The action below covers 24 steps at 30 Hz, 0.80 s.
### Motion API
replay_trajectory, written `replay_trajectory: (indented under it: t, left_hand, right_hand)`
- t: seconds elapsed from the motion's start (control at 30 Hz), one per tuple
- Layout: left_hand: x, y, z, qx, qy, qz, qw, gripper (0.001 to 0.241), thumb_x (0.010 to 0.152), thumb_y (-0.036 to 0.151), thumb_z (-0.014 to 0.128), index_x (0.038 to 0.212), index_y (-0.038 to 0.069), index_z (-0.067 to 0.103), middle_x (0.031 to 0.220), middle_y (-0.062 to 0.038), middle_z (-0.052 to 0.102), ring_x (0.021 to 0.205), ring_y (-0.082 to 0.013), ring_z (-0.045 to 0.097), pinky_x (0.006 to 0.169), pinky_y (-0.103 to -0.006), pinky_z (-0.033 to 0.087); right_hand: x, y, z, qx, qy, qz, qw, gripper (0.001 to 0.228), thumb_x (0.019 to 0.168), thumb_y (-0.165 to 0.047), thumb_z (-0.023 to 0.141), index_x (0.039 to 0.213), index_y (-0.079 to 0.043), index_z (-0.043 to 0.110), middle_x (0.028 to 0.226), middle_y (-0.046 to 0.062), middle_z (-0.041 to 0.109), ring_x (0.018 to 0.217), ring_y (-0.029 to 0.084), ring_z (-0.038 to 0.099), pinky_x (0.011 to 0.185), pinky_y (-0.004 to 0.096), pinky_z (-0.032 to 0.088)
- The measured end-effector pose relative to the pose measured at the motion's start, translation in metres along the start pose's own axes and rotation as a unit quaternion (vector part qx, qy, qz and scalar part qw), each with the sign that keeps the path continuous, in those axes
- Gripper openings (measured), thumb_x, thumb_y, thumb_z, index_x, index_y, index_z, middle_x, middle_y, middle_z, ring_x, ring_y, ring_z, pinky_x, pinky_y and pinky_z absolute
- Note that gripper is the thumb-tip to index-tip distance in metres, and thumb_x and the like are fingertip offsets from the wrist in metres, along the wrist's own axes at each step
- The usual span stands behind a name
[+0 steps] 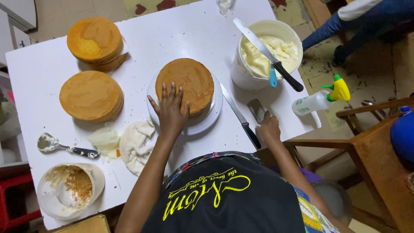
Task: Spreading frosting on cake layers and stacking them to assemble a multi-layer cake
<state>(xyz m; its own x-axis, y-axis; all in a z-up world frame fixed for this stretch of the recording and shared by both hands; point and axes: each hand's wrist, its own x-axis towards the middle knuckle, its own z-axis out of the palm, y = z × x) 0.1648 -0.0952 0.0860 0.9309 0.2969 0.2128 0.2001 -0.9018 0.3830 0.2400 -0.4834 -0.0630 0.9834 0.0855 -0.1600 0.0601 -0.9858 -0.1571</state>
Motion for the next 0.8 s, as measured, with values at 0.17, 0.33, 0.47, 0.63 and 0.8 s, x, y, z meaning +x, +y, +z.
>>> replay_trajectory:
  t: [0.17, 0.33, 0.47, 0.63, 0.8]
  left_hand:
    - [-0.022, -0.022, -0.027, -0.045, -0.047, 0.011, 0.998, 0.033, 0.106, 0.041, 0.052, 0.133, 0.030, 0.068, 0.153, 0.002, 0.054, 0.154, -0.0283, 0.028, 0.116, -0.0724, -0.002]
    - [-0.101, -0.065, -0.025, -0.050, 0.006, -0.194, 0.980, 0.059, 0.094, 0.022, 0.069, 0.149, 0.019, 0.047, 0.165, -0.015, 0.029, 0.153, -0.0430, 0.020, 0.115, -0.0732, 0.021]
    - [-0.178, -0.127, 0.010, 0.022, -0.094, -0.245, 0.965, 0.082, 0.085, 0.031, 0.071, 0.158, 0.022, 0.035, 0.171, -0.018, 0.005, 0.156, -0.0422, -0.001, 0.112, -0.0739, 0.016]
    - [-0.218, -0.163, 0.023, -0.002, -0.020, -0.115, 0.993, 0.064, 0.075, -0.008, 0.076, 0.136, 0.008, 0.063, 0.158, -0.029, 0.039, 0.147, -0.0441, 0.038, 0.109, -0.0556, 0.041]
    - [-0.188, -0.195, 0.026, -0.029, -0.103, -0.222, 0.969, 0.030, 0.081, -0.001, 0.073, 0.108, 0.012, 0.072, 0.113, -0.006, 0.055, 0.097, -0.0318, 0.069, 0.086, -0.0427, 0.059]
  right_hand:
    - [-0.017, 0.016, 0.018, 0.057, 0.019, 0.014, 0.998, 0.050, 0.092, -0.003, 0.061, 0.140, 0.004, 0.052, 0.093, 0.017, 0.056, 0.088, 0.040, 0.064, 0.059, 0.053, 0.061]
    - [-0.029, 0.014, 0.017, -0.102, 0.111, 0.002, 0.989, 0.049, 0.079, -0.015, 0.070, 0.124, 0.001, 0.056, 0.089, 0.012, 0.060, 0.091, 0.033, 0.065, 0.069, 0.053, 0.059]
    - [-0.020, 0.027, 0.020, -0.148, 0.055, 0.020, 0.987, 0.055, 0.081, -0.020, 0.069, 0.128, -0.001, 0.049, 0.100, 0.013, 0.060, 0.094, 0.031, 0.060, 0.060, 0.041, 0.059]
    - [-0.020, 0.025, -0.010, 0.170, -0.056, 0.097, 0.979, 0.029, 0.098, -0.012, 0.045, 0.122, 0.002, 0.051, 0.111, 0.028, 0.053, 0.084, 0.056, 0.060, 0.067, 0.063, 0.049]
    - [-0.041, -0.045, -0.072, 0.475, -0.087, 0.070, 0.873, 0.030, 0.105, -0.017, 0.048, 0.123, 0.005, 0.058, 0.101, 0.020, 0.068, 0.081, 0.029, 0.065, 0.065, 0.039, 0.054]
